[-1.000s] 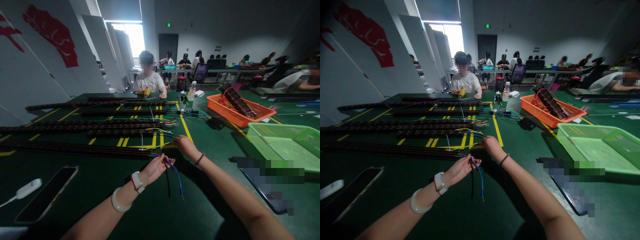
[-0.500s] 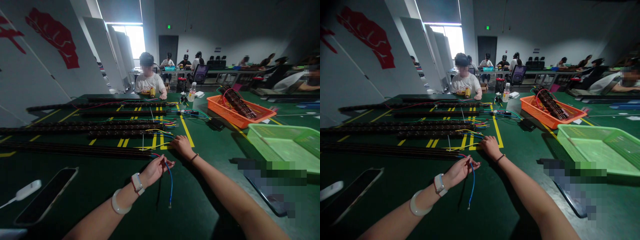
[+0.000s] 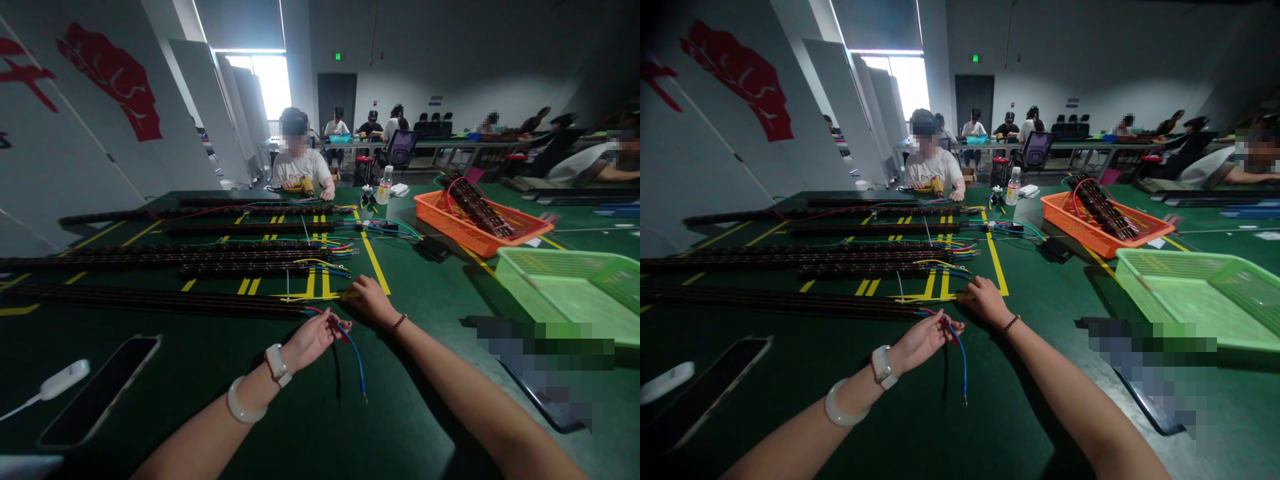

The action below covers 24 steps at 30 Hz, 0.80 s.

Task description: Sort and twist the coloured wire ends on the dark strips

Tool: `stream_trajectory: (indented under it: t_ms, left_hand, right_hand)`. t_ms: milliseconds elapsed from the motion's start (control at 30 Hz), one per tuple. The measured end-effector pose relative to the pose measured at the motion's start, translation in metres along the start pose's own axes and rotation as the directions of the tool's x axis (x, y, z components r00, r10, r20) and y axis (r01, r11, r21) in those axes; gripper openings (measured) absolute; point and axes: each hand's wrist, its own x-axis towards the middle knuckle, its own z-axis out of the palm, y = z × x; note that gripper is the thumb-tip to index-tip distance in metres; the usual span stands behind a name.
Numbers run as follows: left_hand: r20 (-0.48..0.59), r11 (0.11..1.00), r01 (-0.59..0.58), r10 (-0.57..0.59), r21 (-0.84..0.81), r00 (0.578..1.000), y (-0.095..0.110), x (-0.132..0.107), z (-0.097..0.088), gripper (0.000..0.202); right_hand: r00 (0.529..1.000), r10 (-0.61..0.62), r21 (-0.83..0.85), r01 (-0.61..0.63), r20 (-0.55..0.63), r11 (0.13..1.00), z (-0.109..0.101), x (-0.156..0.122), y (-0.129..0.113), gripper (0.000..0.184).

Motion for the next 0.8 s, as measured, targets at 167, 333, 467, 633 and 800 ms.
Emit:
stream_trajectory:
  t_ms: [167,333,467,633,800]
  left_hand:
    - [-0.036,1.000,0.014,-0.014,-0.005,0.999,-0.001,0.002,-0.001,0.025]
    - [-0.021,0.999,0.032,-0.032,0.014,0.999,-0.001,0.003,-0.005,0.026]
    - [-0.014,0.997,0.078,-0.077,0.024,0.997,0.000,0.001,-0.005,0.027]
    - [-0.005,0.997,0.081,-0.081,-0.003,0.997,-0.002,0.003,-0.006,0.026]
    - [-0.027,0.999,0.033,-0.034,-0.019,0.999,-0.004,0.005,-0.006,0.020]
  right_hand:
    - [0.988,-0.135,0.065,0.140,-0.075,0.988,-0.008,-0.024,-0.009,0.034]
    - [0.937,-0.326,0.050,0.334,-0.127,0.941,-0.021,-0.048,-0.018,0.047]
    - [0.831,-0.556,0.057,0.555,0.021,0.830,-0.033,-0.047,-0.029,0.056]
    - [0.765,-0.627,-0.037,0.637,0.146,0.770,-0.041,-0.039,-0.040,0.046]
    - [0.754,-0.635,-0.159,0.657,0.171,0.737,-0.037,-0.038,-0.047,0.028]
